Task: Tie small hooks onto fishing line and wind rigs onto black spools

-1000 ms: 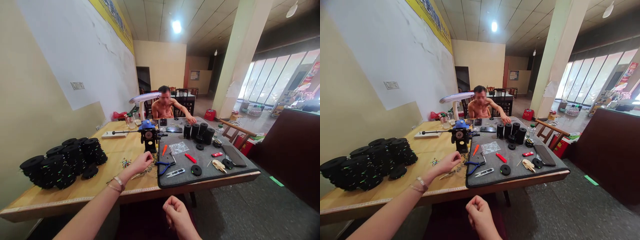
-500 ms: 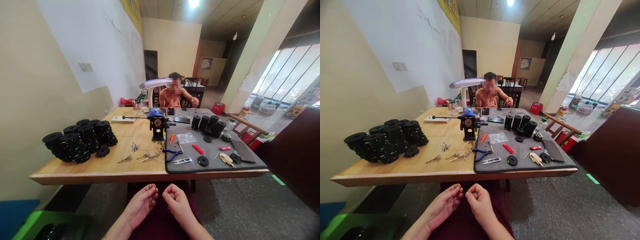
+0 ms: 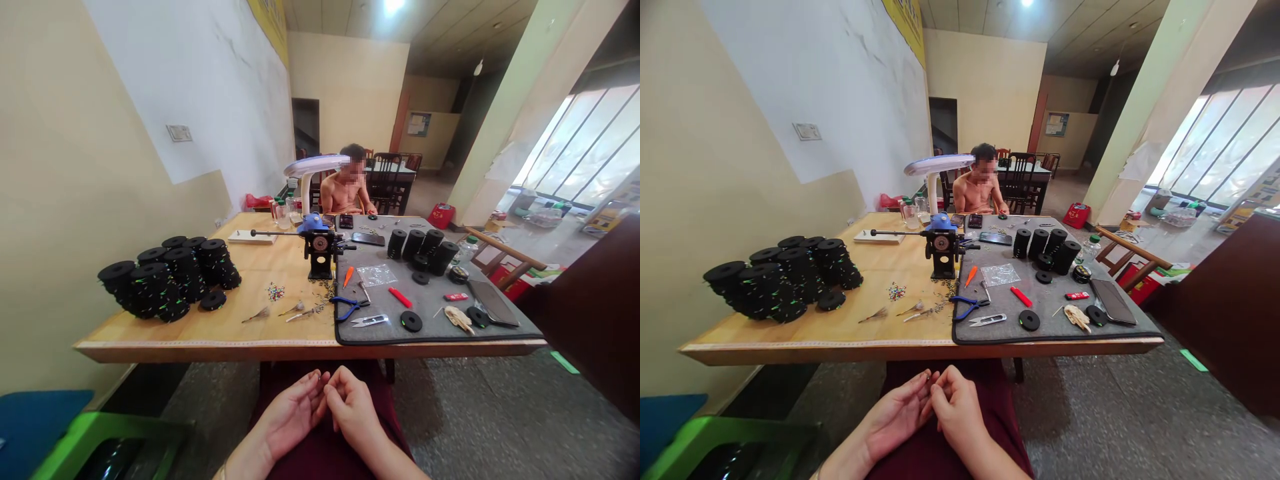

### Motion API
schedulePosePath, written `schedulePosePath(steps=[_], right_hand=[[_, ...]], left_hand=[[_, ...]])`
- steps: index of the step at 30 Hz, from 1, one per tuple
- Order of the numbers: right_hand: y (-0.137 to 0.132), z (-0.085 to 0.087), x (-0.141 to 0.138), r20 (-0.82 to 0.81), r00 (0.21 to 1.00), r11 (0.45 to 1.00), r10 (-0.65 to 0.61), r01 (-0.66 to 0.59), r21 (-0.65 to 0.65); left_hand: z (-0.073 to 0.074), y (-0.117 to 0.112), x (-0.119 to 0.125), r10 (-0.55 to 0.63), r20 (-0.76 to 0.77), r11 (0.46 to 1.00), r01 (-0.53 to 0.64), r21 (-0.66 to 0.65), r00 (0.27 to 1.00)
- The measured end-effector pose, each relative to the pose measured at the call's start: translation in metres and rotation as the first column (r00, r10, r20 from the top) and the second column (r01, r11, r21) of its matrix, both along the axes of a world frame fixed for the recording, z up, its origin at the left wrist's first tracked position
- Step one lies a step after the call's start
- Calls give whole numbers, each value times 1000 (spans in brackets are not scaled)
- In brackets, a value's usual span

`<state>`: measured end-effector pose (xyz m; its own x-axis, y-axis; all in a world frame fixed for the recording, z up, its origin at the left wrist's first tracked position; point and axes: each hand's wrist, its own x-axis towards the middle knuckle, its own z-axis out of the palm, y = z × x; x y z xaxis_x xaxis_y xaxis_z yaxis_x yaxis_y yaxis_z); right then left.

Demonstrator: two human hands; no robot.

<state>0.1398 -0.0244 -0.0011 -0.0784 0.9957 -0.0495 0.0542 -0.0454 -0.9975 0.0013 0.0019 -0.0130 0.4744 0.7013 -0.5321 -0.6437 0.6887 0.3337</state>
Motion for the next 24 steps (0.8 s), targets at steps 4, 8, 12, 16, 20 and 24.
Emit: schedulePosePath(steps=[4,8,12,16,20,24], right_hand=[[3,-2,-2,23,1000,1000,-10,10,-6],[5,-2,-3,-9,1000,1000,-17,17,11],[5,-2,-4,-25,1000,1000,-4,5,16],[5,-2,-4,-19,1000,1000,1,0,13],[6,-1,-5,-27,1000,1000,1,-1,15],[6,1,-6,-21,1000,1000,-3,4,6]], left_hand=[[-3,0,0,-14,20,1000,14,2,1000],[-7,2,0,-15,36,1000,16,-7,999],[-9,3,1,-10,36,1000,11,-11,999],[-8,3,1,-12,24,1000,12,-7,1000],[-6,3,1,-9,18,1000,9,-6,1000],[-6,2,1,-10,17,1000,9,7,1000]])
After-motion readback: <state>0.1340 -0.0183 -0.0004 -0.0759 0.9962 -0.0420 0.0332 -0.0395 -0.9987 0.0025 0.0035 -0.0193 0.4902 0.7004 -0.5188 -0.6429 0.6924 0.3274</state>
